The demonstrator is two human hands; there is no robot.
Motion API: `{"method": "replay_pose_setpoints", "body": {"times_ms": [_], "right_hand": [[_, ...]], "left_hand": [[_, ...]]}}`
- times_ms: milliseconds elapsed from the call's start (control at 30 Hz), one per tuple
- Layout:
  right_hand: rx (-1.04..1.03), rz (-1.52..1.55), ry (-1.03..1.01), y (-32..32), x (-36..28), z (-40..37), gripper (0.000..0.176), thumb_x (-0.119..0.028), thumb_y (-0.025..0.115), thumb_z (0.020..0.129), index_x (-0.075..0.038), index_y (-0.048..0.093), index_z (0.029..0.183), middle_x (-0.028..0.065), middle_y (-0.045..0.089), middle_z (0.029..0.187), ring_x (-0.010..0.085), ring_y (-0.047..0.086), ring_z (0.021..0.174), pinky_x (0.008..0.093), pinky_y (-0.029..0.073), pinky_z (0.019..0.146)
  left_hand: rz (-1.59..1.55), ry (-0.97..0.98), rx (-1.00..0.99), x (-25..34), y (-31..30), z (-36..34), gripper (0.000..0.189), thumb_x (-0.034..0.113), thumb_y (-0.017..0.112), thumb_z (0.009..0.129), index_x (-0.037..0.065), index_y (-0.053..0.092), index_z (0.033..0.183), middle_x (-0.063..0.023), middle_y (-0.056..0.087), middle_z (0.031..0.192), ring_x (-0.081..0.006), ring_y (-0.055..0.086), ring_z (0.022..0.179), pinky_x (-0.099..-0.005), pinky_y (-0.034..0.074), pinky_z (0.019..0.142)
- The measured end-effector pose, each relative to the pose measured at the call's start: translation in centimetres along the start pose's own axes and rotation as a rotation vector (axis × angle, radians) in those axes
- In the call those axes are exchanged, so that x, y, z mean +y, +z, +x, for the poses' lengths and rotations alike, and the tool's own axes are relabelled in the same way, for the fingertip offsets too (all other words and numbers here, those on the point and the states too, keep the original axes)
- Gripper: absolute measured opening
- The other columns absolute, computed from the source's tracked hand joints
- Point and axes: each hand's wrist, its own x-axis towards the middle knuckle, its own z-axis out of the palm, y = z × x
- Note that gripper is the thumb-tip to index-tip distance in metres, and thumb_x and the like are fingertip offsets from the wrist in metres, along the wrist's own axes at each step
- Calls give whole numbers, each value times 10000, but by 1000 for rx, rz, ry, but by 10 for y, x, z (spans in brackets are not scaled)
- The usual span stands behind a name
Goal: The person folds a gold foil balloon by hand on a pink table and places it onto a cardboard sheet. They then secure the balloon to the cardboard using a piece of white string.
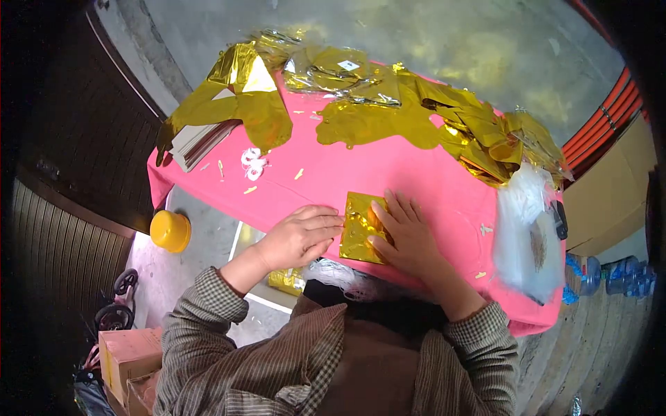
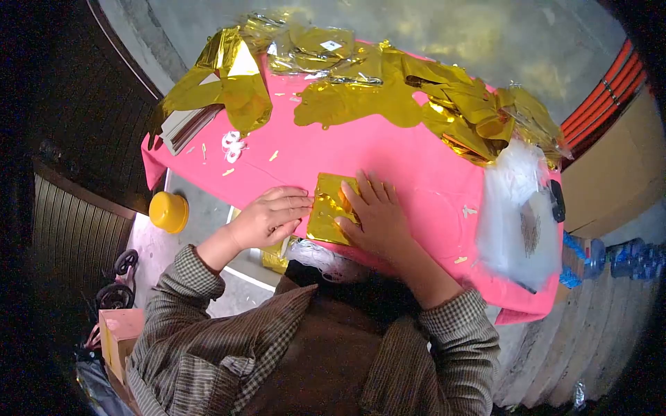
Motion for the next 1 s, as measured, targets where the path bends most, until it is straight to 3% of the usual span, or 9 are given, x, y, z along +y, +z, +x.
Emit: {"method": "replay_pose_setpoints", "body": {"times_ms": [367,567,1000], "right_hand": [[-36,-24,-14,3,-1,2,624,-412,509,892,-80,375,1403,210,281,1483,382,257,1374,533,160,1123],[16,-76,-123,5,0,4,663,-443,517,871,-90,367,1411,214,293,1468,415,283,1347,561,171,1110],[-10,-68,-139,6,0,5,664,-467,489,866,-99,374,1407,218,300,1459,425,290,1334,569,174,1104]], "left_hand": [[40,50,-64,-2,-1,6,337,126,618,776,16,641,1094,-108,630,1140,-294,546,1135,-412,439,970],[25,60,-77,-2,-4,11,313,141,620,792,21,646,1081,-103,628,1138,-299,541,1126,-418,439,954],[-157,-91,-42,-7,1,13,229,124,650,765,49,660,982,-85,601,1069,-292,551,1077,-408,440,932]]}}
